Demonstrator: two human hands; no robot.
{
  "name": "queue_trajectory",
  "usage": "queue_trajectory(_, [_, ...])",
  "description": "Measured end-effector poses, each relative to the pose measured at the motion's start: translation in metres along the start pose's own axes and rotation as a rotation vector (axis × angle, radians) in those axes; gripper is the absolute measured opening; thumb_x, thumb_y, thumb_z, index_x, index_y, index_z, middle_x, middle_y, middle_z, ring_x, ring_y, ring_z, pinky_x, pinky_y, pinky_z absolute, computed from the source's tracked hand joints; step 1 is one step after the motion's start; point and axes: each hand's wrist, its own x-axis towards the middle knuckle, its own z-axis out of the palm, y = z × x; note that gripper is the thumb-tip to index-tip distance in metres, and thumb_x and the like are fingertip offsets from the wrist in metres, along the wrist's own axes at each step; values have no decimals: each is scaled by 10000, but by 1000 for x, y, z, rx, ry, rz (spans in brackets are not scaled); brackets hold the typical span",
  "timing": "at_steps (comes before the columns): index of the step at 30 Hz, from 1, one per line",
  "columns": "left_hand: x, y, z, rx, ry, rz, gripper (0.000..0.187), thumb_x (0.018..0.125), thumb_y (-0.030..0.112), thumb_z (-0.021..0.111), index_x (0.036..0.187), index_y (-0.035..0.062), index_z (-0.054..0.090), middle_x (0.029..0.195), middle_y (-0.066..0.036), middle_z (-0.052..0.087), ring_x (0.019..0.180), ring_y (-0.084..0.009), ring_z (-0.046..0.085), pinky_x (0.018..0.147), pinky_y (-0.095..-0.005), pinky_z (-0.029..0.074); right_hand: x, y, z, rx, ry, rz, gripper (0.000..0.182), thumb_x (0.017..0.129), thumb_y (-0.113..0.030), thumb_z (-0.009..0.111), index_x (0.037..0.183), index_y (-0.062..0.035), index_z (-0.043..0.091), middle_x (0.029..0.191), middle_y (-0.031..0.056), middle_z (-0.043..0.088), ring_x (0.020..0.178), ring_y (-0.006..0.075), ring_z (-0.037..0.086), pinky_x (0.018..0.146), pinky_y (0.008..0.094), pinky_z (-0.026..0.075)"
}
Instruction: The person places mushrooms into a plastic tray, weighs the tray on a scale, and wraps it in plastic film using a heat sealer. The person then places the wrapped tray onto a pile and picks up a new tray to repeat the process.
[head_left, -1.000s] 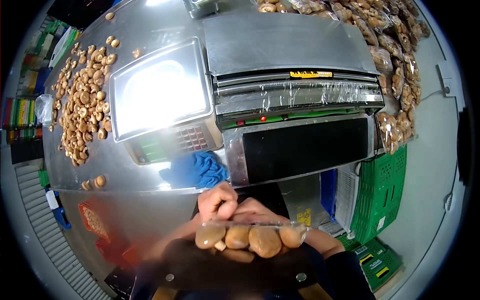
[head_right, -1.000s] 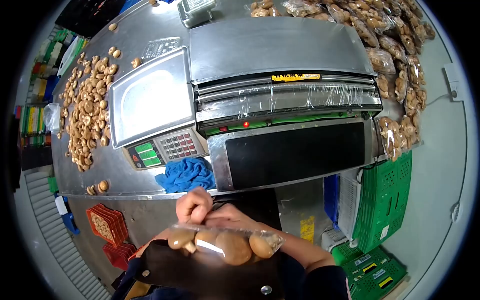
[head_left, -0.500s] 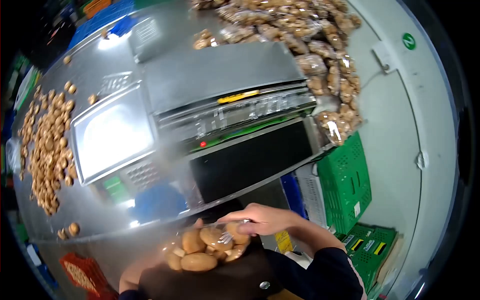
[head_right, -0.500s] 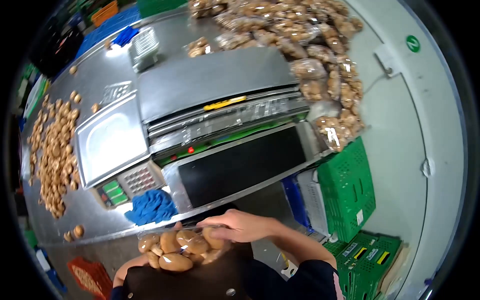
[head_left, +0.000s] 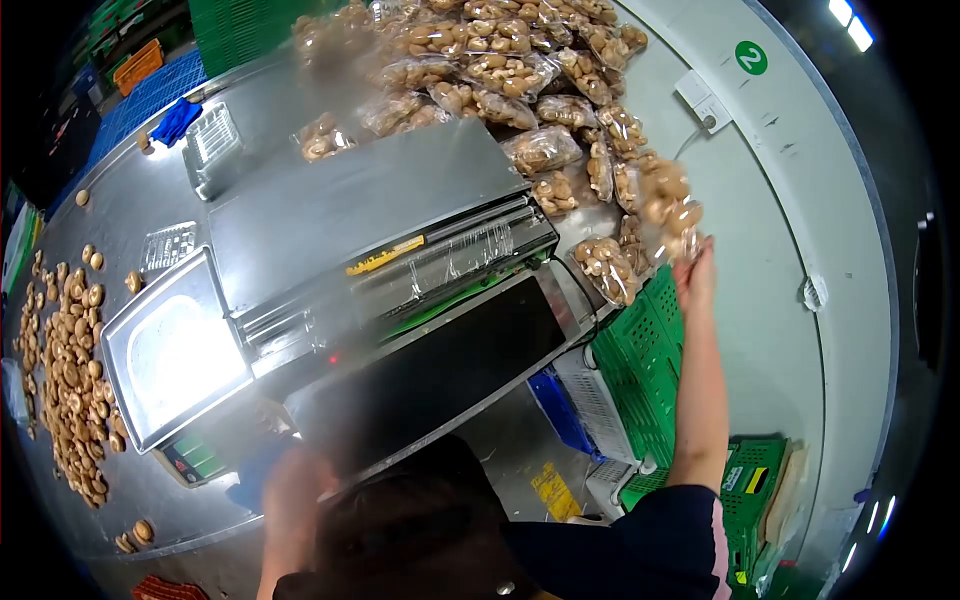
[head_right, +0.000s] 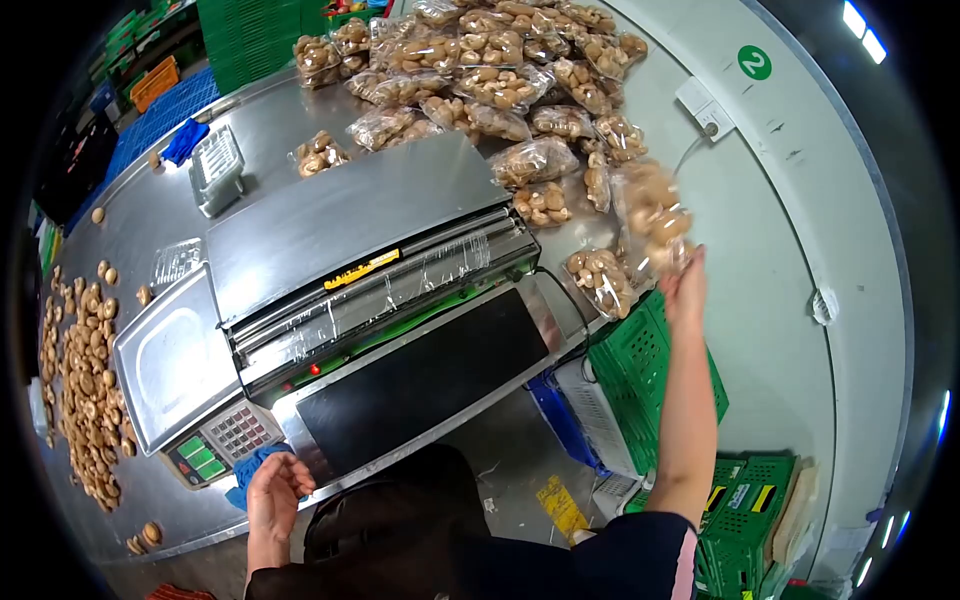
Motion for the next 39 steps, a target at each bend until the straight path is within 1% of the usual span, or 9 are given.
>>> queue_trajectory(4, [3, -18, -19, 105, -6, -33, 289, 876, 314, 548, 937, 32, 557, 786, -110, 625, 659, -231, 610, 611, -326, 490, 33, -2, 8, 304, 110, 135, 670, 975, -500, 337, 1321, 74, 331, 1293, 246, 485, 1102, 303, 566, 935, 377, 497])
queue_trajectory(11, [-19, -25, -32, 25, 155, 39, 274, 887, 311, 553, 946, 44, 558, 787, -94, 614, 679, -229, 598, 611, -327, 475, -50, 82, 134, -214, -492, 327, 376, 965, -277, 485, 1164, 36, 549, 981, 152, 662, 663, 160, 623, 588, 247, 519])
queue_trajectory(15, [-48, 16, -20, -280, 257, 47, 268, 894, 315, 558, 947, 52, 562, 785, -80, 598, 676, -223, 585, 620, -326, 467, -77, 54, 197, -255, -495, 101, 325, 957, -283, 484, 994, 14, 611, 715, 88, 630, 513, 127, 563, 452, 229, 448])
queue_trajectory(17, [-52, -5, -64, -51, 433, 168, 203, 903, 239, 554, 968, 46, 557, 809, -66, 596, 718, -202, 596, 686, -315, 476, -73, 48, 213, -388, -563, -190, 305, 950, -272, 461, 897, -12, 612, 571, 41, 551, 421, 111, 483, 370, 232, 348])
queue_trajectory(19, [-63, 1, -90, 11, 664, 290, 178, 902, 166, 550, 1021, 35, 553, 906, -78, 613, 801, -196, 612, 741, -318, 484, -97, 19, 237, -1038, -308, -500, 271, 932, -240, 446, 886, -35, 618, 612, 16, 535, 532, 104, 486, 465, 216, 361])
queue_trajectory(24, [-92, -1, -237, 385, 1169, 492, 463, 834, -3, 575, 1272, -11, 423, 1251, -157, 502, 1188, -252, 492, 997, -355, 399, -149, 26, 234, -618, -344, -627, 379, 965, -328, 425, 765, -26, 539, 616, 18, 473, 561, 112, 448, 516, 243, 362])
queue_trajectory(30, [-125, 40, -421, 1181, 1515, 333, 709, 725, 65, 669, 1345, -26, 336, 1381, -227, 371, 1304, -342, 358, 1063, -424, 322, -305, 28, 308, -864, -790, -848, 447, 955, -348, 445, 667, -6, 450, 550, 65, 408, 536, 175, 431, 512, 318, 320])
queue_trajectory(35, [-148, 74, -486, 1239, 1045, -297, 605, 651, 217, 736, 1161, -1, 494, 1160, -217, 508, 1085, -378, 499, 891, -456, 449, -450, 20, 437, -944, -1076, -806, 268, 862, -196, 562, 667, -23, 500, 564, 114, 437, 493, 227, 441, 495, 339, 317])
queue_trajectory(39, [-140, 69, -537, 1271, 921, -88, 408, 662, 202, 725, 989, 10, 572, 963, -205, 545, 921, -385, 543, 796, -453, 466, -501, 46, 527, -896, -1223, -654, 204, 834, -126, 628, 677, -20, 553, 540, 113, 476, 457, 225, 456, 471, 342, 344])
